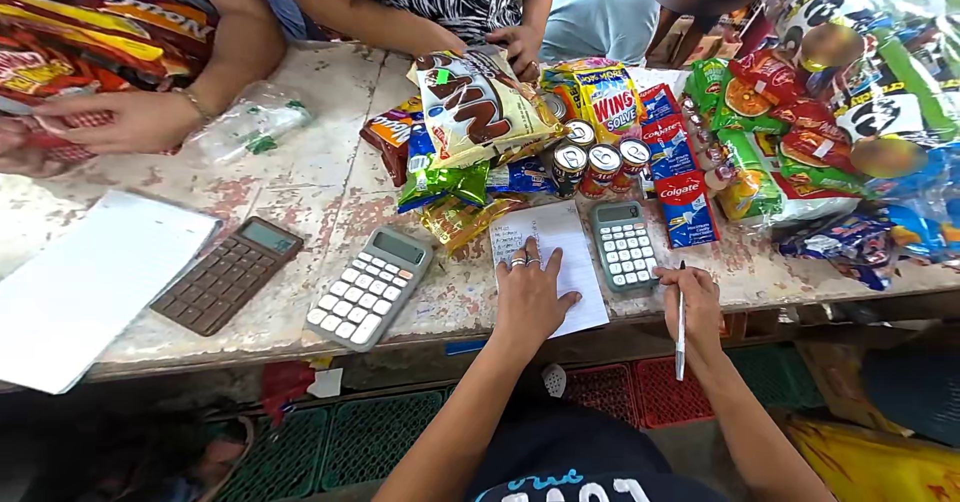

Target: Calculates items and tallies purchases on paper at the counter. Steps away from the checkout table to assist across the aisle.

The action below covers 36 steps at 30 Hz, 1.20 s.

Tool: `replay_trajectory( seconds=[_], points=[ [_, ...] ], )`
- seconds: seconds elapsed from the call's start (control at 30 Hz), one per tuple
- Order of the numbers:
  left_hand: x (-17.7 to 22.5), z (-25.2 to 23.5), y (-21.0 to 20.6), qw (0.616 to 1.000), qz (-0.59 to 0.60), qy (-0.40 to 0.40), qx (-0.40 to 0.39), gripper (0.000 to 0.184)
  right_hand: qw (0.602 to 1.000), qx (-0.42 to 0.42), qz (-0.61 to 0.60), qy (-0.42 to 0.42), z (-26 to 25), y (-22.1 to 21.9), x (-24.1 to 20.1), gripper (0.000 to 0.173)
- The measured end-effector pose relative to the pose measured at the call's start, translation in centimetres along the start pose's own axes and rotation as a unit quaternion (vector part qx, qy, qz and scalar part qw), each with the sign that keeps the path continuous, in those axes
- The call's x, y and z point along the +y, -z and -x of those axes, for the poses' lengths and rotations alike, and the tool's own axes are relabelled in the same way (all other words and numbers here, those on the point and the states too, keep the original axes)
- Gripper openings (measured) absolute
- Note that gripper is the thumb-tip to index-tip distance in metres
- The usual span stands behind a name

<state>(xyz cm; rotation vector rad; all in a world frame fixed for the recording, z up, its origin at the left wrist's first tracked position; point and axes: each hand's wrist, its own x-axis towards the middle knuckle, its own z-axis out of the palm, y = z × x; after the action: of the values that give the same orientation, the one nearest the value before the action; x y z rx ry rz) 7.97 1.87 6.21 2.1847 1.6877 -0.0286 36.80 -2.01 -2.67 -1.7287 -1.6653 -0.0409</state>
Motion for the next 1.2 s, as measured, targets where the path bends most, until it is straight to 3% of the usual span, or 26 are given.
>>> replay_trajectory(
  seconds=[0.3,0.63,0.77,0.93,1.03,1.2],
  points=[
    [0.0,0.2,0.3,1.0,0.011,-0.014,0.022,0.075,0.998,0.002,-0.033,0.051,-3.1,-0.4,-5.9,0.023],
    [-0.1,0.0,0.0,1.0,0.002,-0.015,0.022,0.078,0.995,-0.044,0.001,0.094,-3.5,-3.3,-7.0,0.024],
    [-0.3,0.1,-0.6,0.999,0.013,-0.015,0.039,0.077,0.992,-0.077,-0.002,0.098,-3.1,-3.7,-6.3,0.023],
    [-0.5,0.2,-1.4,0.995,0.032,-0.028,0.086,0.075,0.998,0.005,-0.035,0.048,-2.2,0.3,-2.5,0.026],
    [-0.6,0.5,-1.7,0.993,0.041,-0.031,0.102,0.074,1.0,-0.006,0.009,0.024,-0.4,0.4,-0.4,0.028],
    [-0.4,0.7,-1.4,0.99,0.048,-0.045,0.121,0.071,0.999,-0.017,0.004,0.028,-1.4,1.4,-3.4,0.025]
  ],
)
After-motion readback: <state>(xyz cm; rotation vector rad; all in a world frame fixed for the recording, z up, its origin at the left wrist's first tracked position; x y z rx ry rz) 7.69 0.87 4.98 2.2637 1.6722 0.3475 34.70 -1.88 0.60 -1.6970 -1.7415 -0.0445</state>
